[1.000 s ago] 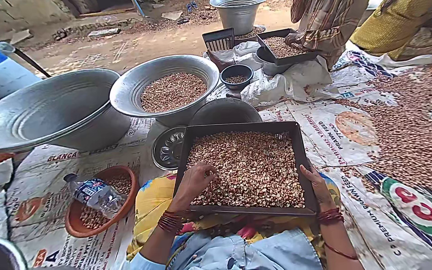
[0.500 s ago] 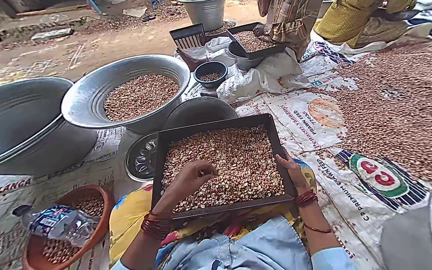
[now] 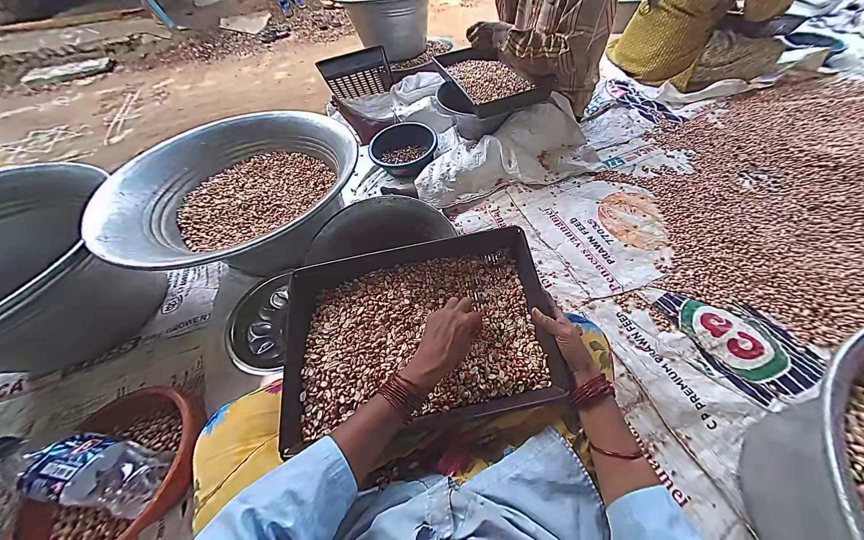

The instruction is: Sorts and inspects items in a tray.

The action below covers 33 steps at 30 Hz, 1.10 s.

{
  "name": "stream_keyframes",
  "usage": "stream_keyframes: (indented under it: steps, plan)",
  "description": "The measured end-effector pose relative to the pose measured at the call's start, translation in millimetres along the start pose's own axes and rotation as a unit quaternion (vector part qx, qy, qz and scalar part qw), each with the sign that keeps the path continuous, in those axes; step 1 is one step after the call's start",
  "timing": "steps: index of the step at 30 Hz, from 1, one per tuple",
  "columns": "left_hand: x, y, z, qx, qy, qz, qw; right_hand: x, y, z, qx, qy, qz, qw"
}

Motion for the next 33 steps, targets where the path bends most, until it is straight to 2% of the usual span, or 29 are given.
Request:
stream_keyframes:
  steps: [4,10,16,18,20,22,23,24,25,26,27,30,33]
  plan:
    - [-5.8,-1.2,1.9,-0.029,0.004,-0.029,0.999,0.1,-1.3,1.1,-0.005,0.0,-0.004,1.0]
    - [1.7,-2.7,12.1,0.006,0.005,-0.009,1.0,-0.1,-2.4,2.1,-0.004,-0.008,-0.003,1.0]
    - [-2.1,-3.2,10.1,-0.048,0.04,-0.039,0.997,-0.3,-2.8,2.1,-0.003,-0.01,-0.003,1.0]
    - [-4.7,-2.1,10.1,-0.044,0.051,-0.034,0.997,-0.5,-3.1,2.0,-0.002,-0.004,-0.002,1.0]
    - [-0.1,-2.5,11.1,-0.018,0.027,-0.013,0.999,-0.3,-2.8,1.7,0.001,-0.006,0.002,1.0]
    - [12.7,-8.7,14.9,-0.018,-0.067,0.039,0.997,-0.2,-2.6,1.3,0.004,-0.007,0.002,1.0]
    - [19.1,-15.2,17.0,-0.046,-0.146,0.095,0.984,-0.2,-2.2,1.4,0.005,-0.009,0.005,1.0]
    - [24.0,-24.0,17.2,-0.094,-0.244,0.169,0.95,0.1,-1.6,1.7,0.007,-0.012,0.006,1.0]
    - [26.7,-33.6,15.0,-0.143,-0.33,0.241,0.901,0.5,-1.7,1.9,0.005,-0.014,0.005,1.0]
    - [30.1,-42.5,10.4,-0.17,-0.388,0.282,0.861,0.6,-1.3,1.4,0.001,-0.015,0.004,1.0]
    - [34.7,-47.4,4.4,-0.186,-0.396,0.276,0.856,0.8,-0.5,1.2,-0.003,-0.012,0.001,1.0]
    - [27.8,-53.5,-31.3,-0.207,-0.26,0.204,0.921,1.6,0.4,0.1,-0.011,-0.012,-0.004,1.0]
    - [-17.8,-58.6,-73.8,-0.18,-0.129,0.25,0.943,0.8,1.2,0.1,-0.004,-0.012,-0.003,1.0]
Point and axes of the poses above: each hand's wrist, its own y-axis towards the middle knuckle, its own x-axis out of the back of the hand, z = x × y, the point moved 6 cm from there along y, towards the middle knuckle, and after that the axes turned 11 degrees about -y, right-handed, at the moved point
